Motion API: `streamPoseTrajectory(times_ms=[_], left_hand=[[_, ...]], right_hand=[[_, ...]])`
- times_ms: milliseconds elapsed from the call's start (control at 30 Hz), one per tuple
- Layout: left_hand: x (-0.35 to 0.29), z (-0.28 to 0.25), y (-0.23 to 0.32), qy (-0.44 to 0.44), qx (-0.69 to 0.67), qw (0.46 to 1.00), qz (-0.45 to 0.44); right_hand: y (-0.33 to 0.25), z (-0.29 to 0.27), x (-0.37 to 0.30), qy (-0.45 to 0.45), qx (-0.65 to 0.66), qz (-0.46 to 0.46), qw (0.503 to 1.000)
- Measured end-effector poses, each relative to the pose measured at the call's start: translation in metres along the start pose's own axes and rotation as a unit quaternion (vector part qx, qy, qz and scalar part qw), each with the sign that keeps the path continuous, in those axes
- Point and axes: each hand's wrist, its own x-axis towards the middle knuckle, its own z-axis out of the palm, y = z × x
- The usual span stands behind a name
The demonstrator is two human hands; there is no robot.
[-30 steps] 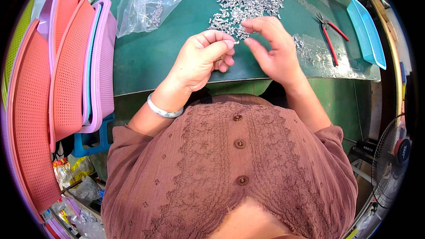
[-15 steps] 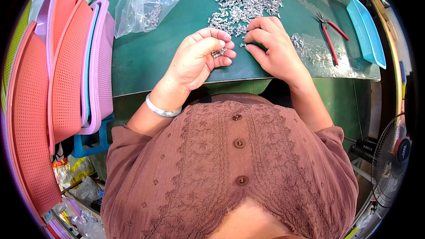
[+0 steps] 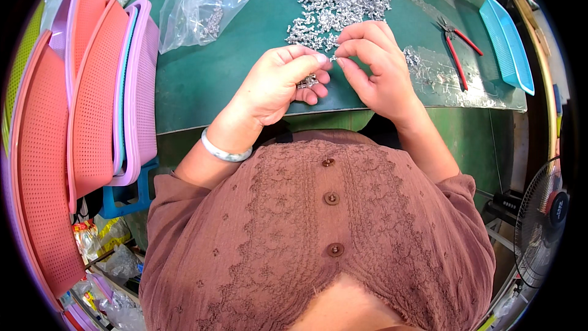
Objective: The person sits at a green workbench and assembles small silver metal components by hand. They pick up individual pieces from a pile, connect them, and occasionally use red-handled pliers to manipulate the parts. The assembled items are placed into a clear plastic bag.
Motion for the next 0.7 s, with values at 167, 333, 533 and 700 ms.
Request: streamPoseTrajectory(times_ms=[167, 333, 533, 700], left_hand=[[0.0, 0.0, -0.003, -0.006, -0.004, 1.0, 0.026], [0.001, 0.001, -0.006, 0.006, 0.002, 0.999, 0.036], [-0.001, 0.002, -0.005, 0.013, 0.004, 0.999, 0.036], [0.0, 0.0, -0.006, 0.009, 0.0, 0.999, 0.043]], right_hand=[[-0.003, 0.003, -0.001, 0.016, 0.02, -0.009, 1.0], [-0.003, 0.003, -0.003, 0.018, 0.051, 0.008, 0.999], [0.009, -0.005, -0.006, -0.005, -0.059, 0.045, 0.997], [0.012, -0.005, -0.013, -0.062, -0.1, 0.052, 0.992]])
